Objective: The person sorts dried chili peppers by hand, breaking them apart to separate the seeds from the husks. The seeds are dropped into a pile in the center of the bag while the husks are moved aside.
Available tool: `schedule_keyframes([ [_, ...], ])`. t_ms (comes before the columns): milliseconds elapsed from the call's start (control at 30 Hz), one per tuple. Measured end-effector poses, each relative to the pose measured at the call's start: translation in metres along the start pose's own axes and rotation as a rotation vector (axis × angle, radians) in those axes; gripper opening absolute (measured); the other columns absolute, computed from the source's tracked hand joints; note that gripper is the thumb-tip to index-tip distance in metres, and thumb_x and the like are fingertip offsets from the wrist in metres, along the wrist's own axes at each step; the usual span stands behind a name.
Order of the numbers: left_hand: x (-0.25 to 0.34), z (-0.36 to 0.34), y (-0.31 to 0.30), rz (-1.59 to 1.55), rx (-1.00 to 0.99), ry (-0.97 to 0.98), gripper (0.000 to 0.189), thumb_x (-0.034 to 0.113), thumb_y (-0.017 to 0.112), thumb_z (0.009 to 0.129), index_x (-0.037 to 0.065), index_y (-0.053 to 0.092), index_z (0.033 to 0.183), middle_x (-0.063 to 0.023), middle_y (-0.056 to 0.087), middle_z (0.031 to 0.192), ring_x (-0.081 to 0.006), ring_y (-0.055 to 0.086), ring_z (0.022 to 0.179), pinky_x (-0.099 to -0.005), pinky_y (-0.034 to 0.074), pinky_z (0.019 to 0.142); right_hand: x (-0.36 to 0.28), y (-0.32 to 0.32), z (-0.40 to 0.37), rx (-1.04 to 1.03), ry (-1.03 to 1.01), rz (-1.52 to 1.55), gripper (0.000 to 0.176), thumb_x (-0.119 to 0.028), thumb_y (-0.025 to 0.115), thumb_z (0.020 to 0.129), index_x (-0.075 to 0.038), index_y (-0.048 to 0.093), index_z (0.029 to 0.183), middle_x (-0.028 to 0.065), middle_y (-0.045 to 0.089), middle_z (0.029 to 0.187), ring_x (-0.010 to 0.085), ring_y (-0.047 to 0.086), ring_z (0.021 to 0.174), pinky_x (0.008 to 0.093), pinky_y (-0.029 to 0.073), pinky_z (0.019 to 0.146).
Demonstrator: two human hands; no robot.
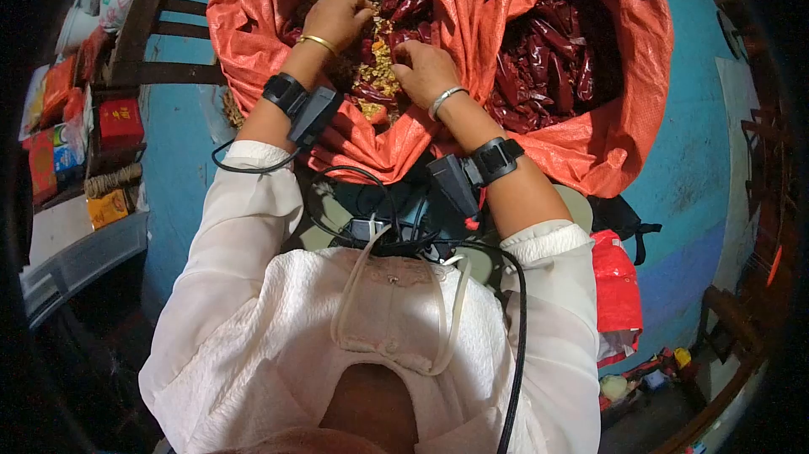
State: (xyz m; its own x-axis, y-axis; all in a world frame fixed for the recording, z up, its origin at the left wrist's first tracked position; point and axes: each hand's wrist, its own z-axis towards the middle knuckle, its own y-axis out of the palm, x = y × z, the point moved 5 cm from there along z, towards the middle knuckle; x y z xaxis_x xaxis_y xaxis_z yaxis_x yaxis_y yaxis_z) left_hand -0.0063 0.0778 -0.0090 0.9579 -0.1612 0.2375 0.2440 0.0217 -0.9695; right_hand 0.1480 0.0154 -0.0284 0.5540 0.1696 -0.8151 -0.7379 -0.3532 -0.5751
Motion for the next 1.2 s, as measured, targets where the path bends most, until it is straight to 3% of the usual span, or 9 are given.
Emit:
schedule_keyframes([
  [233, -0.002, -0.001, 0.000, -0.175, 0.043, 0.003, 0.019, 0.026, 0.057, 0.075, 0.011, 0.064, 0.084, -0.0124, 0.061, 0.081, -0.0297, 0.058, 0.076, -0.0377, 0.046, 0.067, 0.006, 0.005, 0.005, 0.044, -0.025, -0.089, 0.035, -0.018, 0.058, 0.072, -0.001, 0.055, 0.103, 0.0165, 0.060, 0.094, 0.0272, 0.059, 0.084, 0.0320, 0.046, 0.075],
  [300, 0.010, -0.001, 0.010, 0.156, 0.014, 0.104, 0.018, 0.026, 0.057, 0.074, 0.012, 0.063, 0.083, -0.0116, 0.060, 0.081, -0.0295, 0.058, 0.076, -0.0389, 0.046, 0.067, 0.005, 0.005, 0.004, 0.031, 0.003, -0.110, 0.035, -0.018, 0.059, 0.072, -0.001, 0.055, 0.103, 0.0165, 0.060, 0.094, 0.0273, 0.059, 0.083, 0.0323, 0.046, 0.074],
  [333, 0.011, 0.001, 0.015, 0.177, -0.047, 0.095, 0.017, 0.019, 0.052, 0.074, 0.010, 0.064, 0.080, -0.0151, 0.061, 0.082, -0.0304, 0.059, 0.079, -0.0397, 0.048, 0.068, 0.004, 0.004, 0.004, 0.028, 0.005, -0.113, 0.035, -0.018, 0.059, 0.072, -0.001, 0.055, 0.103, 0.0165, 0.060, 0.094, 0.0273, 0.059, 0.083, 0.0323, 0.046, 0.074],
  [567, 0.004, 0.002, 0.015, 0.186, -0.030, 0.072, 0.017, 0.025, 0.057, 0.074, 0.011, 0.064, 0.083, -0.0104, 0.060, 0.078, -0.0288, 0.058, 0.074, -0.0390, 0.046, 0.065, 0.003, 0.002, 0.004, 0.027, -0.024, -0.078, 0.034, -0.019, 0.059, 0.072, -0.002, 0.056, 0.102, 0.0162, 0.060, 0.093, 0.0274, 0.059, 0.081, 0.0325, 0.046, 0.073],
  [700, -0.011, 0.000, -0.001, -0.256, 0.064, 0.019, 0.017, 0.024, 0.058, 0.076, 0.009, 0.064, 0.083, -0.0072, 0.061, 0.068, -0.0202, 0.060, 0.062, -0.0314, 0.046, 0.059, 0.006, 0.003, 0.007, 0.025, -0.031, -0.076, 0.034, -0.020, 0.059, 0.072, -0.002, 0.057, 0.101, 0.0158, 0.060, 0.094, 0.0277, 0.059, 0.082, 0.0327, 0.046, 0.074],
  [767, -0.029, -0.002, -0.003, -0.622, 0.034, -0.167, 0.022, 0.028, 0.061, 0.073, 0.007, 0.065, 0.080, -0.0087, 0.063, 0.070, -0.0161, 0.061, 0.060, -0.0286, 0.048, 0.060, 0.005, 0.002, 0.007, 0.053, -0.014, -0.054, 0.032, -0.021, 0.058, 0.072, -0.003, 0.058, 0.099, 0.0172, 0.060, 0.093, 0.0300, 0.058, 0.086, 0.0350, 0.044, 0.077],
  [800, -0.028, -0.010, -0.009, -0.884, 0.028, -0.227, 0.019, 0.020, 0.062, 0.076, 0.002, 0.062, 0.081, -0.0057, 0.061, 0.068, -0.0101, 0.058, 0.056, -0.0236, 0.048, 0.053, 0.006, 0.001, 0.006, 0.079, 0.008, -0.036, 0.031, -0.022, 0.057, 0.073, -0.004, 0.059, 0.097, 0.0186, 0.059, 0.093, 0.0323, 0.056, 0.089, 0.0374, 0.043, 0.080],
  [900, -0.023, -0.032, -0.037, -1.183, 0.085, -0.318, 0.015, 0.013, 0.059, 0.079, 0.000, 0.059, 0.084, -0.0056, 0.060, 0.070, -0.0108, 0.059, 0.057, -0.0207, 0.047, 0.048, 0.017, 0.006, 0.012, 0.055, 0.067, 0.053, 0.032, -0.023, 0.058, 0.073, -0.004, 0.059, 0.099, 0.0178, 0.059, 0.096, 0.0314, 0.056, 0.091, 0.0367, 0.042, 0.082],
  [1200, -0.069, -0.088, -0.115, -1.164, 0.264, -0.197, 0.012, 0.012, 0.060, 0.079, 0.003, 0.059, 0.086, -0.0023, 0.060, 0.073, -0.0079, 0.057, 0.059, -0.0189, 0.046, 0.050, 0.017, 0.002, 0.007, 0.100, 0.055, 0.024, 0.032, -0.022, 0.058, 0.072, -0.004, 0.059, 0.099, 0.0172, 0.059, 0.098, 0.0305, 0.056, 0.092, 0.0351, 0.042, 0.082],
])
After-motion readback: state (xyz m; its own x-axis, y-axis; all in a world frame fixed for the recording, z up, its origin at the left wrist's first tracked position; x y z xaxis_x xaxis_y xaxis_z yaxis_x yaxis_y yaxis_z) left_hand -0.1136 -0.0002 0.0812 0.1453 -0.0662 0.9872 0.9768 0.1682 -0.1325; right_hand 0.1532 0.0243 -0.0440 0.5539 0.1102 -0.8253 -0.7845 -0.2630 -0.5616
